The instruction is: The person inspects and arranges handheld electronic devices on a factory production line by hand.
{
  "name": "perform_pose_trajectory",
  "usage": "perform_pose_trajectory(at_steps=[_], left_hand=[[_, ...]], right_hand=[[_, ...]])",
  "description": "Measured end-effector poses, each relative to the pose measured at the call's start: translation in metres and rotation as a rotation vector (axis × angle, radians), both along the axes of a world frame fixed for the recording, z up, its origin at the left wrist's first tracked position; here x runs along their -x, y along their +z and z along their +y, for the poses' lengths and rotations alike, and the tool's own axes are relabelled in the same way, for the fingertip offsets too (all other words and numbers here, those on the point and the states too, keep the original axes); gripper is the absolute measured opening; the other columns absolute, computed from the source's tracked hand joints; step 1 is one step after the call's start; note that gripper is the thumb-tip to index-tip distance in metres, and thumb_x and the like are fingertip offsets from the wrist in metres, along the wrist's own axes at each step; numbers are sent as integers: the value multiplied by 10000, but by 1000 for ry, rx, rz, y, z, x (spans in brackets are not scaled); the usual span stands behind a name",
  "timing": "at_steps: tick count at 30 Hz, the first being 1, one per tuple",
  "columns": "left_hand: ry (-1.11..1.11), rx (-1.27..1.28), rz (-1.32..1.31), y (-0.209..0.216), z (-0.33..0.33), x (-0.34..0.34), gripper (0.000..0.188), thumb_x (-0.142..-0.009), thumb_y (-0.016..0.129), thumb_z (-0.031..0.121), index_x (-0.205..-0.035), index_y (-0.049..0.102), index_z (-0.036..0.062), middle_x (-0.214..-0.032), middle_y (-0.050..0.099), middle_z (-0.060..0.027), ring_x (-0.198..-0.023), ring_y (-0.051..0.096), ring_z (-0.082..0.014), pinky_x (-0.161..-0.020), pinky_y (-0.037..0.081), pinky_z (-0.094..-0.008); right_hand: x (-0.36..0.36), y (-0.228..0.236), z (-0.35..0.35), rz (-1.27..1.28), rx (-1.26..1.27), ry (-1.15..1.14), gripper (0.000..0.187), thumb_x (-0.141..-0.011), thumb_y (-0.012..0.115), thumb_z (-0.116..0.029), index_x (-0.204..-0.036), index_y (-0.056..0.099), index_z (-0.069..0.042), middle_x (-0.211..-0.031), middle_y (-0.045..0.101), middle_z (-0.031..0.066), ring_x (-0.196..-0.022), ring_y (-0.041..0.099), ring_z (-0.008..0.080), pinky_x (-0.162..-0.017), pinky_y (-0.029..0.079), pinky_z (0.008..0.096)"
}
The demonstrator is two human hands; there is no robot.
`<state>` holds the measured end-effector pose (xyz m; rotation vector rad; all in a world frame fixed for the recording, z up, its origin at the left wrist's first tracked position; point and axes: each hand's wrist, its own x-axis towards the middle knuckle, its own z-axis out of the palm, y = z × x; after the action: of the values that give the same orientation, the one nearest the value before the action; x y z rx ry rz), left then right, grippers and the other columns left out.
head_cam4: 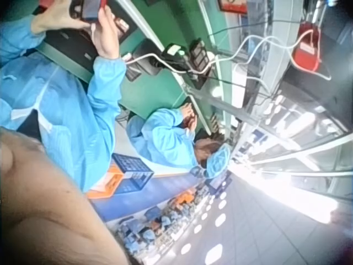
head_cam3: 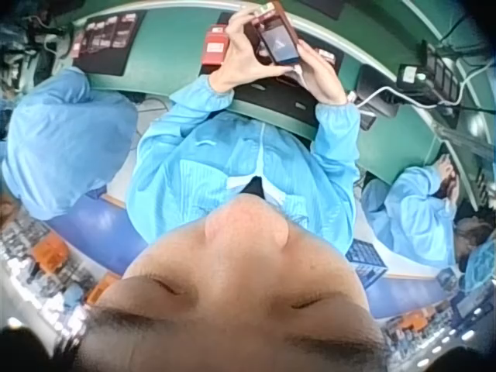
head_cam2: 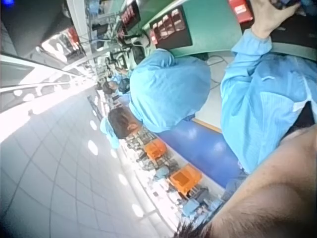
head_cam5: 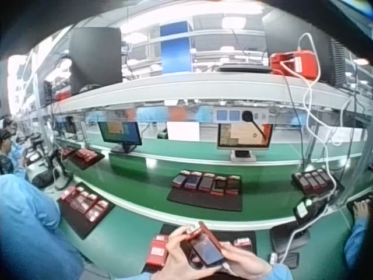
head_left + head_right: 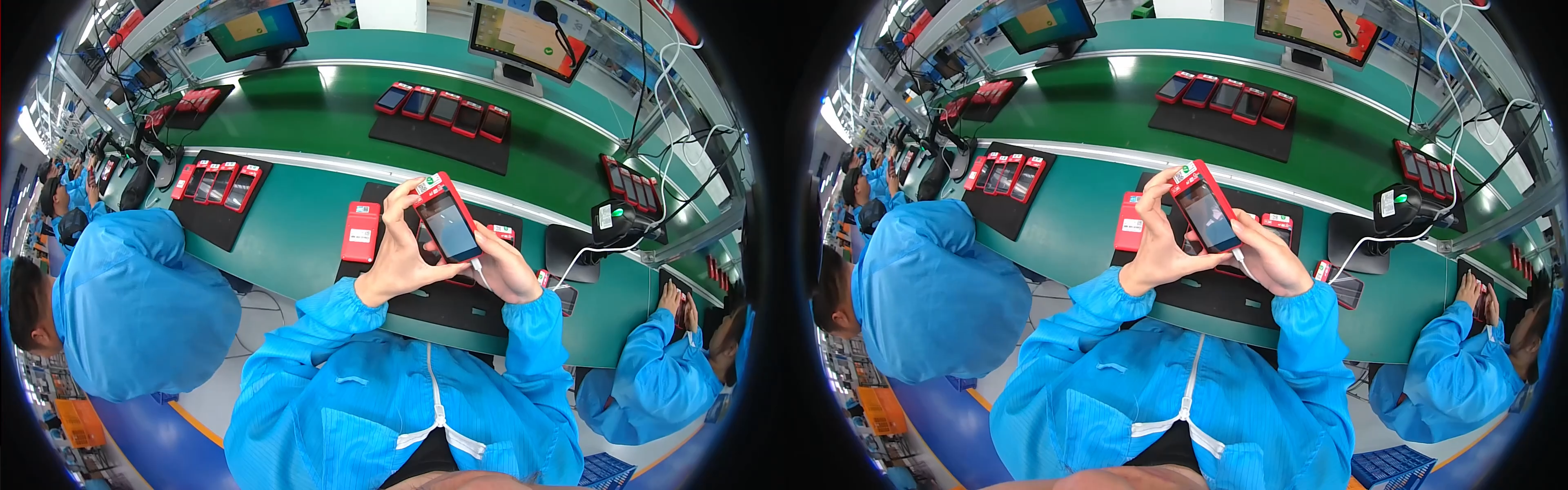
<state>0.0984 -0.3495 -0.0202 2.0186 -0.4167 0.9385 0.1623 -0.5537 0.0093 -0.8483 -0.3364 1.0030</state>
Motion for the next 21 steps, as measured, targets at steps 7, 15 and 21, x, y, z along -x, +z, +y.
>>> perform_pose_trajectory(at_steps=[7, 15, 21], left_hand=[[-116, -38, 109, 1, 1, -4, 1241, -625, 1043, 361, -1504, 220, 62, -1578, 274, -321, -1481, 337, -521, -1196, 376, -586], [208, -316, 406, -24, 85, -2, 876, -821, 906, 329, -1452, 450, -72, -1491, 468, -312, -1397, 460, -475, -1187, 391, -507], [226, -10, 774, -46, 115, 3, 814, -944, 811, 298, -1547, 355, -2, -1533, 451, -269, -1445, 475, -412, -1185, 423, -447]], right_hand=[[-2, -15, -18, -101, 22, -38, 392, -1128, 518, -220, -1456, 421, -30, -1399, 627, 214, -1246, 648, 269, -1084, 524, 410], [-11, -54, -83, -817, 707, -768, 554, -861, 870, -83, -1182, 418, -79, -1217, 695, 163, -1067, 680, 222, -948, 541, 365], [-24, -72, -122, -1015, 968, -1095, 537, -816, 871, -55, -1128, 435, -33, -1144, 705, 207, -1018, 722, 316, -911, 563, 402]])
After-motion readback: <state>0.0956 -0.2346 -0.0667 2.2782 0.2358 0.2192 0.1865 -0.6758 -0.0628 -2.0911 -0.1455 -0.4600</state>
